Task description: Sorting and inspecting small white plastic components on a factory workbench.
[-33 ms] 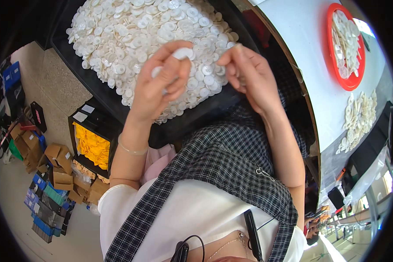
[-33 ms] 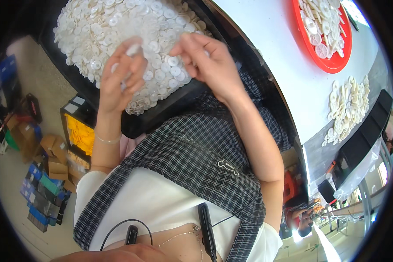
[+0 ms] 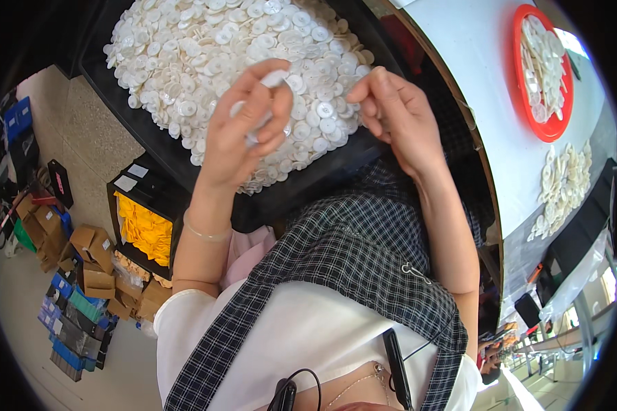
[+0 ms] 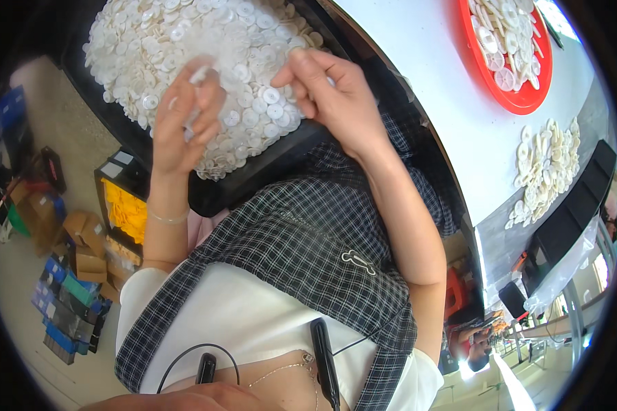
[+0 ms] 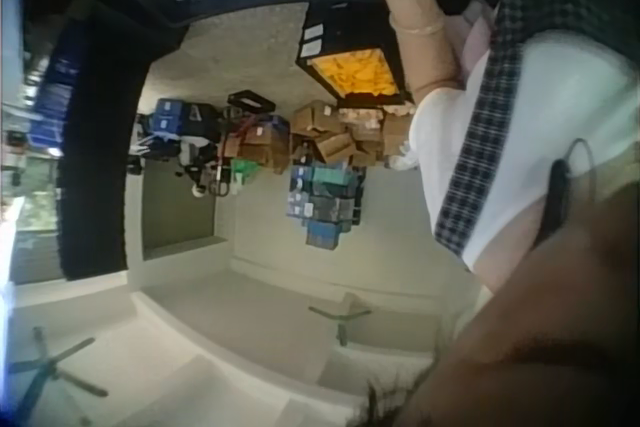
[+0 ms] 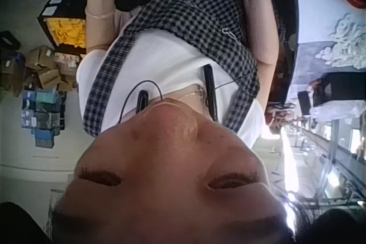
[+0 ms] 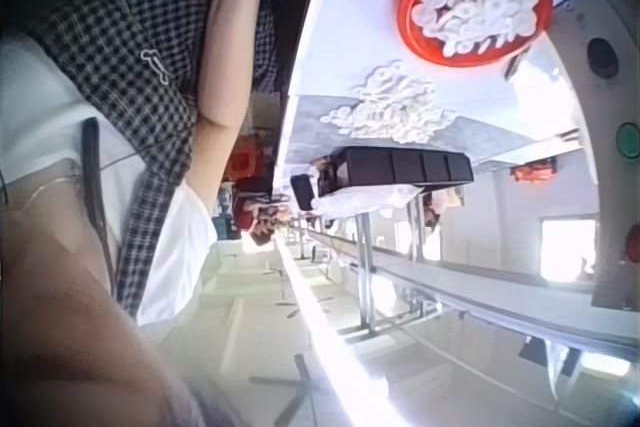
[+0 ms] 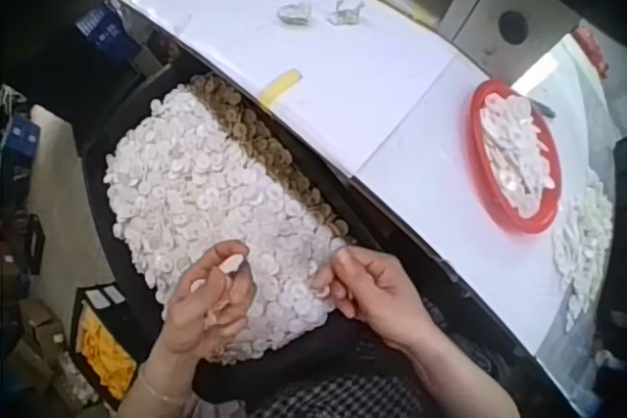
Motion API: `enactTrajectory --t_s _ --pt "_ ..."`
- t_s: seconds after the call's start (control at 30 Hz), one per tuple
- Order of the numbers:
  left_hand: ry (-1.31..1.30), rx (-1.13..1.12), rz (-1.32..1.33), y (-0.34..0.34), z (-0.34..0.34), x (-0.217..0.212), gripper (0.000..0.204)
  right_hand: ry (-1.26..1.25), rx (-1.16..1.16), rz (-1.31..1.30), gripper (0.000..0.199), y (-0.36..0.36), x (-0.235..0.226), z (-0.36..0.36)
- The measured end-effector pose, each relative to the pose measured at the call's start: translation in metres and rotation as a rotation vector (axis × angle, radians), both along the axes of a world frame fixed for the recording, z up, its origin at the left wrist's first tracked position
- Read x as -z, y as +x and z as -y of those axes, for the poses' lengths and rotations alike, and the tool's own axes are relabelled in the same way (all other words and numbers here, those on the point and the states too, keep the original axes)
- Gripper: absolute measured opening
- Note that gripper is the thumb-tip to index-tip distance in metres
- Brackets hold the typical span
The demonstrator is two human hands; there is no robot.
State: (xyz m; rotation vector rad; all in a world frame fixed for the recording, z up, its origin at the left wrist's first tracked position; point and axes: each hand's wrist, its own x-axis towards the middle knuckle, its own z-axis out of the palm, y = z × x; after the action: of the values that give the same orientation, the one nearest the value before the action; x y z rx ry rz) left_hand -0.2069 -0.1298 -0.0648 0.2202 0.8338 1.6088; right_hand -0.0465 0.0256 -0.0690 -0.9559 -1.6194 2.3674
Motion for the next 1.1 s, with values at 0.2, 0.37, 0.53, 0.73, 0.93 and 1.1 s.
enactTrajectory --t_s 0.2,0.37,0.53,0.73,0.93,1.1 --pt "0.048 -0.055 -0.110 -0.017 0.002 0.003 0.022 0.729 -0.009 0.104 0.019 0.003 0.001 0.000" --pt "-0.110 -0.043 -0.301 -0.010 0.002 -0.001 0.011 1.053 -0.293 0.195 0.013 -0.004 0.006 0.012" --pt "-0.376 0.013 -0.545 -0.013 0.005 -0.002 0.013 1.204 -0.318 0.154 0.015 -0.008 0.012 0.016" --pt "-0.359 0.204 -1.384 0.005 -0.007 -0.013 0.013 0.523 -0.033 -0.004 0.013 -0.006 0.013 0.009" --pt "-0.339 0.323 -1.820 0.021 -0.009 -0.005 0.015 -0.651 -0.021 -0.124 0.027 -0.003 -0.001 -0.006" --pt "-0.366 0.382 -1.880 0.023 -0.009 -0.005 0.016 -1.047 0.031 -0.321 0.022 -0.004 0.001 -0.002"
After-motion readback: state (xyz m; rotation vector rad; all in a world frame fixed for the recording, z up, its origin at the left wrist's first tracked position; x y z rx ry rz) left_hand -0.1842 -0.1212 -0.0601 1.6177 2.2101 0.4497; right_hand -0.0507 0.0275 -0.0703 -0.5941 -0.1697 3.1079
